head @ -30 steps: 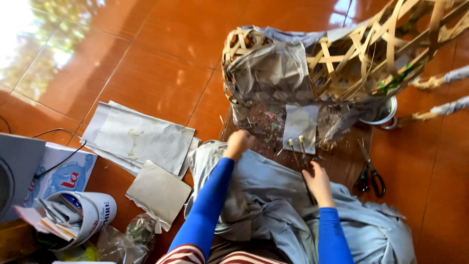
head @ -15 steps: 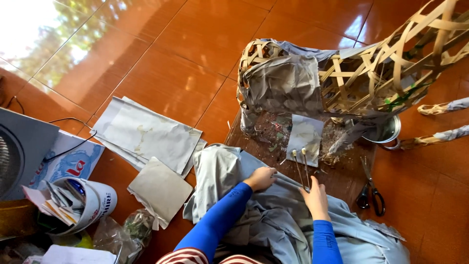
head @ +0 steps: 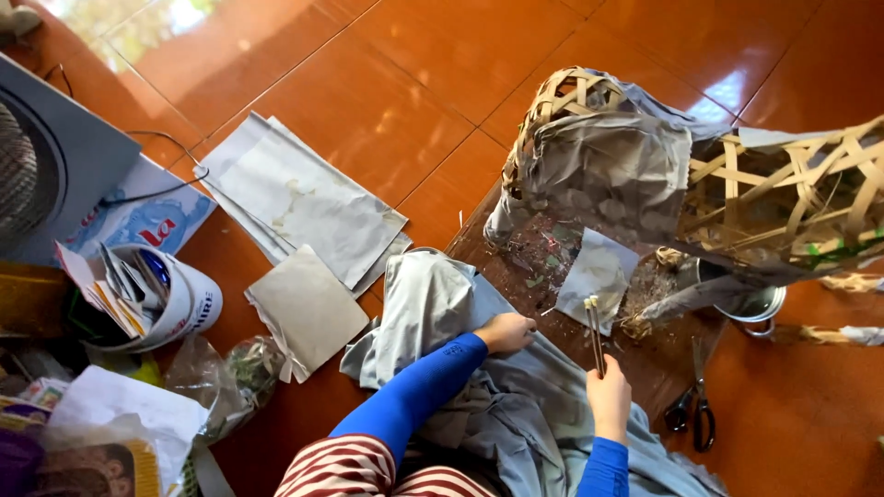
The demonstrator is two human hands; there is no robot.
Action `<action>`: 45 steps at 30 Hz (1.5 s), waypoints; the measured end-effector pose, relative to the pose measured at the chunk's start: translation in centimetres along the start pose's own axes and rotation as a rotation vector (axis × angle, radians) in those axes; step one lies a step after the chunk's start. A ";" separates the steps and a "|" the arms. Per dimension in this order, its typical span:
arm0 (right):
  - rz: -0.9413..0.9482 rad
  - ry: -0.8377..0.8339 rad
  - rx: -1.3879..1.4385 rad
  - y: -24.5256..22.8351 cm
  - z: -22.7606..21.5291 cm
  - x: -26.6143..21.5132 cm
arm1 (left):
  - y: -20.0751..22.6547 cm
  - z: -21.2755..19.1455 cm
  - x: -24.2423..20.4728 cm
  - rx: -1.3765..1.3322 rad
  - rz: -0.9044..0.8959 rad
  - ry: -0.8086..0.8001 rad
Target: Covering a bamboo animal-shaped frame with paper and glue to create a sculpture.
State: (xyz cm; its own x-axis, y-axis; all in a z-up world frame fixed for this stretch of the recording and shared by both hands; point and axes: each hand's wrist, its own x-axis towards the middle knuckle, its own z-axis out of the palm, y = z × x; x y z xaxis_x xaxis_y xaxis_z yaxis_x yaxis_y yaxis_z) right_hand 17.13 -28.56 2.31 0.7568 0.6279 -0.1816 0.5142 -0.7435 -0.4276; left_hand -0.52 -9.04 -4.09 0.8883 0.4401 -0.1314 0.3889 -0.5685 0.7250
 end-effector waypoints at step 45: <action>-0.473 -0.526 0.707 -24.0 -6.3 -5.2 | -2.1 3.5 0.1 -1.114 0.153 0.154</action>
State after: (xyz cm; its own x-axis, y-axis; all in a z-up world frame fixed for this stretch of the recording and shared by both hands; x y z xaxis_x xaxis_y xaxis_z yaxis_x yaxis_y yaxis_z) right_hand 3.36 -15.45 19.10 0.1738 0.9730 -0.1522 0.2288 -0.1902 -0.9547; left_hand -0.42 -10.27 -7.95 0.8383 0.5438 0.0390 -0.2236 0.2777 0.9343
